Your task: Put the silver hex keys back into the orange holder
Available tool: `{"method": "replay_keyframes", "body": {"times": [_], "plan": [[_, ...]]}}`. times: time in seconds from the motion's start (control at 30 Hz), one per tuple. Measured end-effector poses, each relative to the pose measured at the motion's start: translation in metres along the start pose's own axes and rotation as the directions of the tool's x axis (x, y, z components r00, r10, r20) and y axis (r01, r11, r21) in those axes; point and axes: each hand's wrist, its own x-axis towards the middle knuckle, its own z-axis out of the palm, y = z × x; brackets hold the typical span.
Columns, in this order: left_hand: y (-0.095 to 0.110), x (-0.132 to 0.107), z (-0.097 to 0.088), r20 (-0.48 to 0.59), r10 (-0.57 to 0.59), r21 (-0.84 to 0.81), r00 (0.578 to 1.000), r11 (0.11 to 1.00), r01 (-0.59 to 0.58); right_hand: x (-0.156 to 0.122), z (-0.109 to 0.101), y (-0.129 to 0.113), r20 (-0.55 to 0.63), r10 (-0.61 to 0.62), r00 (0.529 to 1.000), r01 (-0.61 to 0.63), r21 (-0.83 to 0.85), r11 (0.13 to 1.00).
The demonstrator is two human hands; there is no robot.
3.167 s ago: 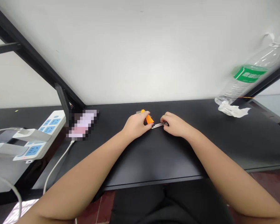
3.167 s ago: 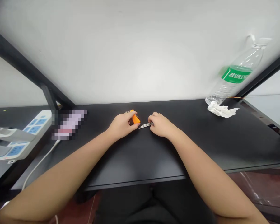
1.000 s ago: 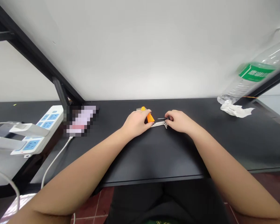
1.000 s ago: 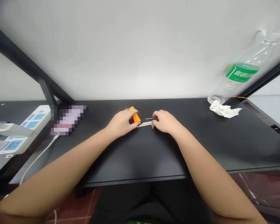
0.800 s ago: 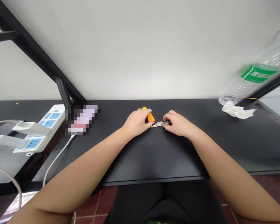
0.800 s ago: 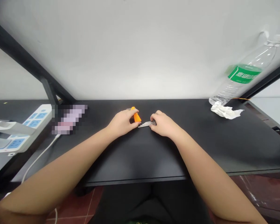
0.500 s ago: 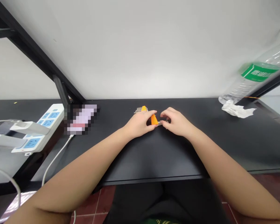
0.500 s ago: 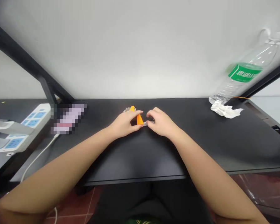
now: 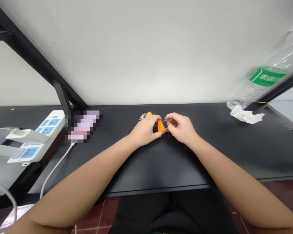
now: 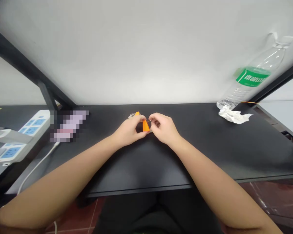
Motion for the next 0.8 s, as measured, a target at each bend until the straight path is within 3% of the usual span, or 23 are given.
{"method": "replay_keyframes", "body": {"times": [0.2, 0.37, 0.63, 0.8], "plan": [[-0.004, 0.002, -0.003, 0.042, -0.102, 0.136, 0.994, 0.986, 0.095, 0.010, -0.019, 0.019, -0.052, 0.187, 0.981, -0.194, -0.219, 0.956], [-0.003, 0.003, -0.005, 0.020, -0.137, 0.108, 0.990, 0.985, 0.134, 0.016, -0.034, 0.039, 0.187, 0.289, 0.939, -0.171, -0.475, 0.863], [-0.003, 0.003, -0.005, 0.000, -0.100, 0.062, 0.995, 0.993, 0.100, 0.010, -0.027, 0.026, 0.341, 0.216, 0.915, -0.068, -0.397, 0.915], [-0.001, 0.002, -0.004, 0.019, -0.048, -0.026, 0.999, 0.998, 0.048, 0.007, -0.026, 0.015, 0.211, 0.074, 0.975, -0.008, -0.300, 0.954]]}}
